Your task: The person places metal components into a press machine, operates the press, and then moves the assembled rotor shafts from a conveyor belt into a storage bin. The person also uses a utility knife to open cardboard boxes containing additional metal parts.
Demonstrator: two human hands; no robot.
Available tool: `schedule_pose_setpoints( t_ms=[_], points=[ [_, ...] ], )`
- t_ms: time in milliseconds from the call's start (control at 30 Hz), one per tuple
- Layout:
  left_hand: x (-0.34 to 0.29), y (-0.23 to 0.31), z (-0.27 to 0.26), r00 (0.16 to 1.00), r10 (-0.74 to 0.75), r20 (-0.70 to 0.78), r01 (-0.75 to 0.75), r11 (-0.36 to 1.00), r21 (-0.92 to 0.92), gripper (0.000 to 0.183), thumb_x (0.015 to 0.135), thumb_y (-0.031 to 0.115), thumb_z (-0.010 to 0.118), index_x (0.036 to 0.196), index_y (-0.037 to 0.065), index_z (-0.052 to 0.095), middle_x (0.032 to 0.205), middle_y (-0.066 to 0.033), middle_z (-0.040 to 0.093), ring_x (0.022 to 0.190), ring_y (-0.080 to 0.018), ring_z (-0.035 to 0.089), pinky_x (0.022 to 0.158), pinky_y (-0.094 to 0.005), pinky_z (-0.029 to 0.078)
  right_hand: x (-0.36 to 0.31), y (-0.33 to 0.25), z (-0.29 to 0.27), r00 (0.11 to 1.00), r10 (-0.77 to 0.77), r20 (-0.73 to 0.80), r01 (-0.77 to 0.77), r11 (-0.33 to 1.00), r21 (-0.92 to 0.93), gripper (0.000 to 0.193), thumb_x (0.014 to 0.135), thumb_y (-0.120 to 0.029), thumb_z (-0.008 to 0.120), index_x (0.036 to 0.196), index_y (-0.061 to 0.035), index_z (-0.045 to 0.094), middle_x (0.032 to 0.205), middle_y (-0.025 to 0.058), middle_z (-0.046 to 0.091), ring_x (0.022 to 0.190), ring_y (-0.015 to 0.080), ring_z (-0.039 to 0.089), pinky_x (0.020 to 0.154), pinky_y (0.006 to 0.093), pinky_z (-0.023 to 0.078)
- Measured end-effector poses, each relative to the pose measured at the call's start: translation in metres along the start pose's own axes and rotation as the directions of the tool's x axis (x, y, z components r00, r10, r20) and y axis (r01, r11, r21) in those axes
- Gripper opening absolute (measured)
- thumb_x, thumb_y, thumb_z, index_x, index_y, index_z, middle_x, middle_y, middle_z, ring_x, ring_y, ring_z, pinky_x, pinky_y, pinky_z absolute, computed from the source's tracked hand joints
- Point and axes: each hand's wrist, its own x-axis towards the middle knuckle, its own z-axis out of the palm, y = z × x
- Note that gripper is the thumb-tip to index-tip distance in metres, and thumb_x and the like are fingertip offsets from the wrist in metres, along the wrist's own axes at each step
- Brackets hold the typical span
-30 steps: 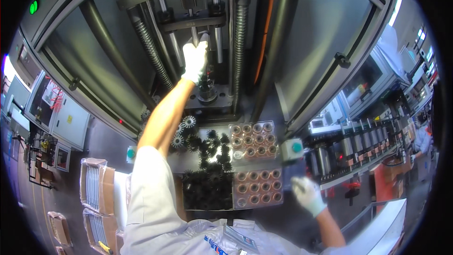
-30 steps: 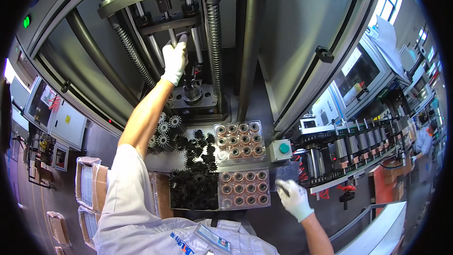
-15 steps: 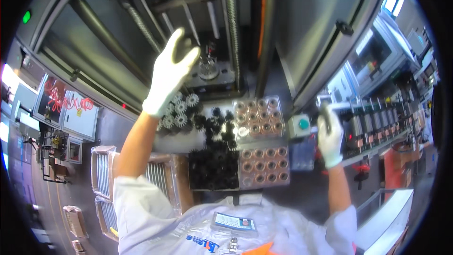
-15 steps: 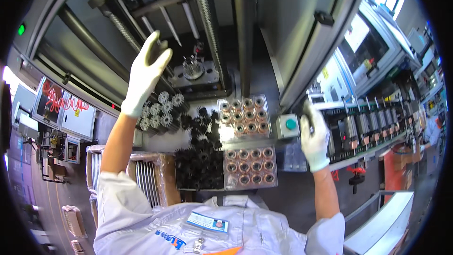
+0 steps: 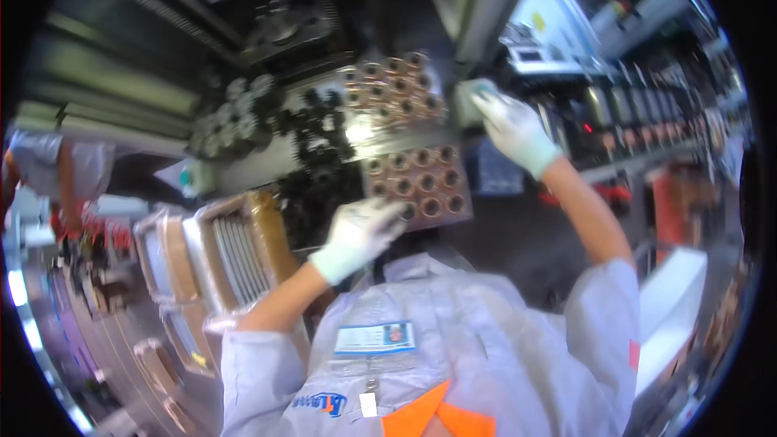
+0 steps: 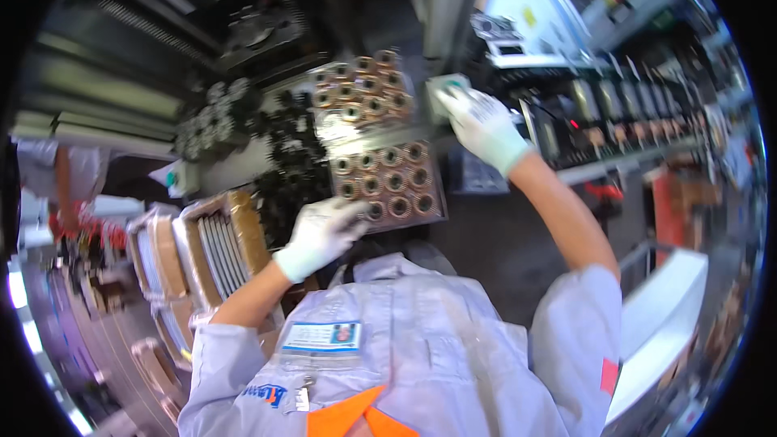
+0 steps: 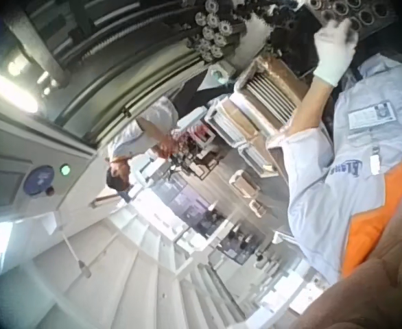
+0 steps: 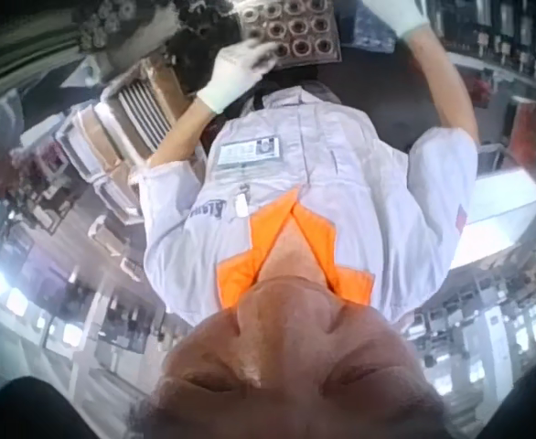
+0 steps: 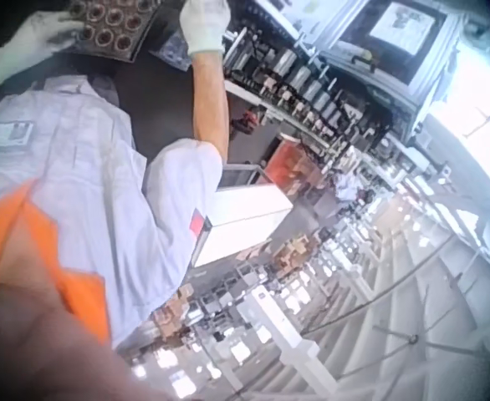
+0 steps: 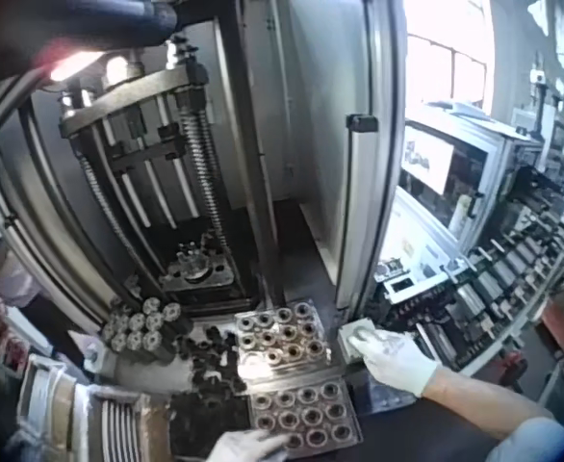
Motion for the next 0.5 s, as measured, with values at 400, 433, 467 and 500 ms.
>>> schedule_pose_setpoints(
  t_ms=[400, 433, 467, 500],
  points=[
    [0.010, 0.004, 0.091, 0.995, -0.077, 0.068, 0.066, 0.986, 0.153, 0.032, 0.072, 0.028, 0.079, 0.092, 0.003, 0.071, 0.106, -0.0175, 0.064, 0.092, -0.0332, 0.068, 0.074, -0.0450, 0.056, -0.070, -0.079, 0.031, 0.961, 0.057, 0.271, -0.158, 0.918, 0.364, 0.029, 0.093, -0.007, 0.059, 0.120, 0.0003, 0.065, 0.124, 0.0203, 0.065, 0.115, 0.0373, 0.061, 0.100, 0.0436, 0.047],
    [0.018, 0.004, 0.093, 0.993, -0.095, 0.068, 0.085, 0.986, 0.141, 0.033, 0.073, 0.028, 0.079, 0.093, 0.003, 0.071, 0.106, -0.0173, 0.064, 0.092, -0.0333, 0.068, 0.075, -0.0452, 0.056, -0.069, -0.073, 0.031, 0.951, 0.071, 0.300, -0.182, 0.914, 0.362, 0.029, 0.093, -0.008, 0.059, 0.121, 0.0004, 0.065, 0.125, 0.0205, 0.065, 0.116, 0.0373, 0.061, 0.101, 0.0436, 0.047],
    [0.020, 0.003, 0.093, 0.991, -0.112, 0.069, 0.103, 0.987, 0.123, 0.033, 0.073, 0.028, 0.078, 0.094, 0.003, 0.071, 0.106, -0.0172, 0.064, 0.092, -0.0334, 0.068, 0.075, -0.0453, 0.056, -0.069, -0.069, 0.032, 0.939, 0.085, 0.333, -0.208, 0.911, 0.357, 0.029, 0.093, -0.009, 0.058, 0.121, 0.0004, 0.065, 0.125, 0.0208, 0.064, 0.117, 0.0373, 0.061, 0.101, 0.0435, 0.047],
    [0.026, 0.007, 0.088, 0.988, -0.134, 0.071, 0.124, 0.983, 0.136, 0.033, 0.074, 0.028, 0.078, 0.095, 0.004, 0.069, 0.107, -0.0163, 0.064, 0.091, -0.0337, 0.067, 0.076, -0.0463, 0.055, -0.070, -0.064, 0.033, 0.938, 0.087, 0.335, -0.207, 0.917, 0.342, 0.030, 0.094, -0.010, 0.058, 0.121, 0.0012, 0.064, 0.125, 0.0210, 0.064, 0.117, 0.0377, 0.060, 0.102, 0.0436, 0.046]
  ],
)
